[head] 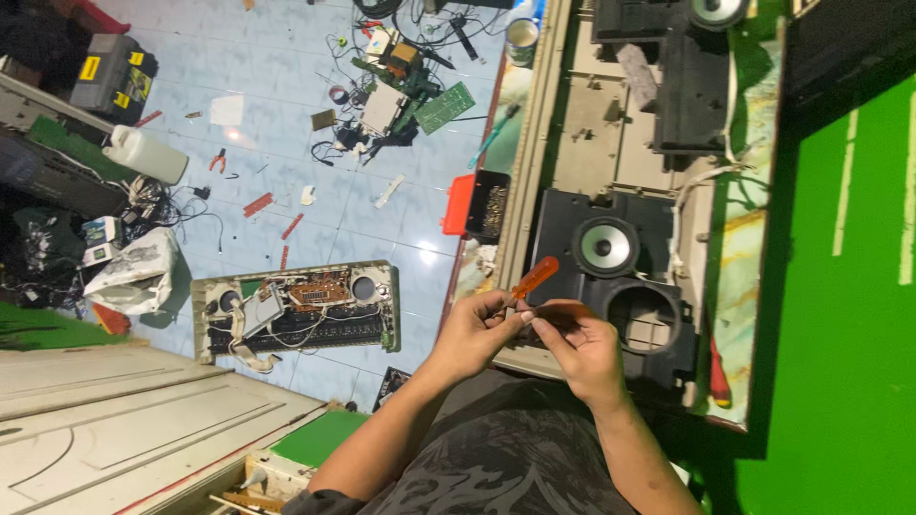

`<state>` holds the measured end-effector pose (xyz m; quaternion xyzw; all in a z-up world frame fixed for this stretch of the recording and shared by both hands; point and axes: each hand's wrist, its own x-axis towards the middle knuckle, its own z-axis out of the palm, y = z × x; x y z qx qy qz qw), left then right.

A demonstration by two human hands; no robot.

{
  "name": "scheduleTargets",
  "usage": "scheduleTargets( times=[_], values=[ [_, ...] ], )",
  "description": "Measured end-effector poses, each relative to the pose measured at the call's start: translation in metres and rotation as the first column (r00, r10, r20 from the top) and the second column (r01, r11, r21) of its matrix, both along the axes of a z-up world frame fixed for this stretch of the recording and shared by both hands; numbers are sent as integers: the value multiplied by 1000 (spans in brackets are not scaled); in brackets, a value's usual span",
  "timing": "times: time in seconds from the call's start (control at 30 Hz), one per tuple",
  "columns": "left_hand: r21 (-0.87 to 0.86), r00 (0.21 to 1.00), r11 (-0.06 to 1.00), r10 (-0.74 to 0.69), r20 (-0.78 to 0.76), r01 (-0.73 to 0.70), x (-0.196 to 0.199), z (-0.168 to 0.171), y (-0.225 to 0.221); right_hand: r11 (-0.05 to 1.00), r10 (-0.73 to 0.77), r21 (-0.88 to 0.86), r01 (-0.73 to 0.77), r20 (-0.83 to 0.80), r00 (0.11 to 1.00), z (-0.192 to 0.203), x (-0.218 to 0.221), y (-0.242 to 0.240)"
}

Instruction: The person uses a screwdriver to remove screws from a speaker housing, disconnects internal wiring, and handles small circuit boards while working on the device.

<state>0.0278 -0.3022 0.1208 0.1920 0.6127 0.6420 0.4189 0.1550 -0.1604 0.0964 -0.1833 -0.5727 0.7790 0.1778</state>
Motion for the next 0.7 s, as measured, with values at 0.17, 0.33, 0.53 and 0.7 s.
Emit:
scheduleTargets(
  times=[0.17,0.33,0.53,0.7],
  values=[
    [-92,989,994,37,-142,-51,-27,-3,-22,999,34,-30,-33,24,999,-13,-28,-18],
    [-54,992,996,63,-111,-70,-54,-13,-24,1000,23,4,-24,76,997,-24,-59,-23],
    [-96,988,992,72,-139,-86,-94,-29,-12,999,31,-25,-29,85,996,-38,-100,-13],
    [-100,995,991,78,-70,-85,-126,-53,9,999,9,-32,-5,110,994,-60,-133,6]
  ],
)
